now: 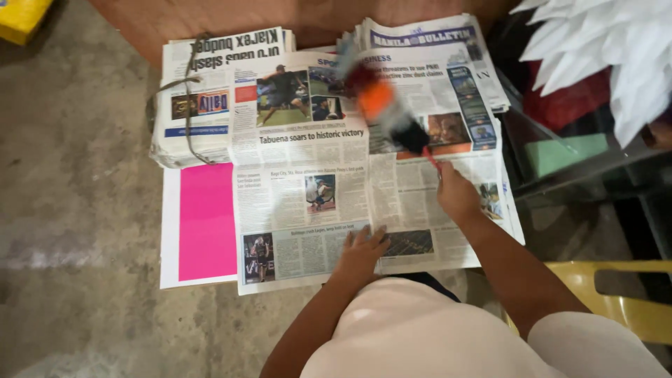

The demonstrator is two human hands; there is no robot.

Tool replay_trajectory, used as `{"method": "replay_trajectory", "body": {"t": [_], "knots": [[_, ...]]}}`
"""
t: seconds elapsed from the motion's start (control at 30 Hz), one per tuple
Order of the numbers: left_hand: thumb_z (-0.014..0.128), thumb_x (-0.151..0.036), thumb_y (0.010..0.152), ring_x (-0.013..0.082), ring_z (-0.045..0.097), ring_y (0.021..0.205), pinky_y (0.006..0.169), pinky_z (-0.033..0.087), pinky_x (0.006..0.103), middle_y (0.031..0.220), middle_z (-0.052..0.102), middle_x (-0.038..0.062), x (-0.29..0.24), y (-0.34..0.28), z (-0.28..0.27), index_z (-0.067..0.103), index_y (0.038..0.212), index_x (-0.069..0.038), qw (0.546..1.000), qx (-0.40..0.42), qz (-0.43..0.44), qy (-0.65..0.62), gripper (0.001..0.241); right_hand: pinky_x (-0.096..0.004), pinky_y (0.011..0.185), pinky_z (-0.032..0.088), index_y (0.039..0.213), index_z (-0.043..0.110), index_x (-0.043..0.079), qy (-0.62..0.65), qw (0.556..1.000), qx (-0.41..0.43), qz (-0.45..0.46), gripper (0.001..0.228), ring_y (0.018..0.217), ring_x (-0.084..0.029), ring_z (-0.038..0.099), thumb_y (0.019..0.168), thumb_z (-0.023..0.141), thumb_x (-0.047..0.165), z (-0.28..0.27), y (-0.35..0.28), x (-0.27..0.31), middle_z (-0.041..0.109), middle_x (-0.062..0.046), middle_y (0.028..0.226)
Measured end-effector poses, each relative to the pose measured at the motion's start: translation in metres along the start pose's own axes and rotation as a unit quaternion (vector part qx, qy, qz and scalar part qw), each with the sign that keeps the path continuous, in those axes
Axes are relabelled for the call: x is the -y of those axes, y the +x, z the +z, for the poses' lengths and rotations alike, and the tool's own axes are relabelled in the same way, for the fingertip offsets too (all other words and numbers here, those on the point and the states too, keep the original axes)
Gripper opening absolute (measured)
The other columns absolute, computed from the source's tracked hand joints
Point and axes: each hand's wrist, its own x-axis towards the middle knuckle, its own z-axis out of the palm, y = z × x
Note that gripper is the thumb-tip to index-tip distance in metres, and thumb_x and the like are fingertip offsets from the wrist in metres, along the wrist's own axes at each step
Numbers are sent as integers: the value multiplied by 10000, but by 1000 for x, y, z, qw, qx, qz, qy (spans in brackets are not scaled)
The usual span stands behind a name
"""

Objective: Dusting and flipping through pages of archived newspapers using a feather duster.

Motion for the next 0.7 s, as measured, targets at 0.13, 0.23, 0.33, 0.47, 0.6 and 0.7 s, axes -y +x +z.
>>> {"method": "replay_trajectory", "body": {"t": [0.13, 0.23, 0.33, 0.47, 0.6, 0.7], "knots": [[892, -425, 624, 426, 348, 1457, 1079, 384, 711, 1639, 377, 30, 6, 8, 25, 483, 1525, -239, 999, -36, -4, 36, 1007, -577, 904, 579, 1454, 403, 119, -46, 987, 98, 119, 462, 1064, -461, 718, 996, 455, 154, 50, 29, -79, 702, -236, 1110], [891, -435, 602, 426, 367, 1449, 1067, 397, 714, 1649, 369, 21, 7, 9, 34, 486, 1523, -250, 998, -48, -4, 36, 1023, -597, 865, 569, 1448, 338, 126, -47, 972, 54, 223, 431, 1044, -488, 713, 1033, 373, 240, 79, 66, -138, 700, -240, 1091], [855, -465, 654, 402, 344, 1467, 1082, 374, 700, 1660, 352, 2, 7, 6, 13, 445, 1547, -274, 999, -16, -6, 29, 1000, -578, 755, 588, 1314, 464, 106, 4, 979, -59, 195, 293, 930, -495, 731, 1042, 437, 212, 76, 71, -120, 718, -262, 964], [655, -766, 792, 387, 200, 1558, 1174, 191, 707, 1682, 324, 23, 17, 17, 12, 170, 1671, -340, 956, 23, -105, -272, 1090, -207, 758, 468, 1157, 599, 155, 705, 673, -56, 215, 189, 739, -156, 610, 1083, 430, 193, 85, 21, -14, 599, 22, 862], [479, -162, 1107, 589, 66, 1506, 1191, 183, 711, 1635, 109, 398, 0, 18, -28, -25, 1658, -76, 677, -187, -36, -711, 752, -352, 679, 487, 1290, 558, 30, 448, 887, 110, 16, 458, 727, -244, 550, 870, 495, -141, 37, -58, 103, 523, -84, 878], [632, -110, 1021, 203, 638, 1122, 964, 513, 338, 1246, 722, 104, 0, 16, -50, 679, 1266, -167, 562, -309, -211, -738, 255, -470, 745, 561, 1137, 581, 46, 416, 881, 187, -126, 382, 772, -355, 688, 796, 484, -99, 4, -95, 155, 700, -163, 866]]}}
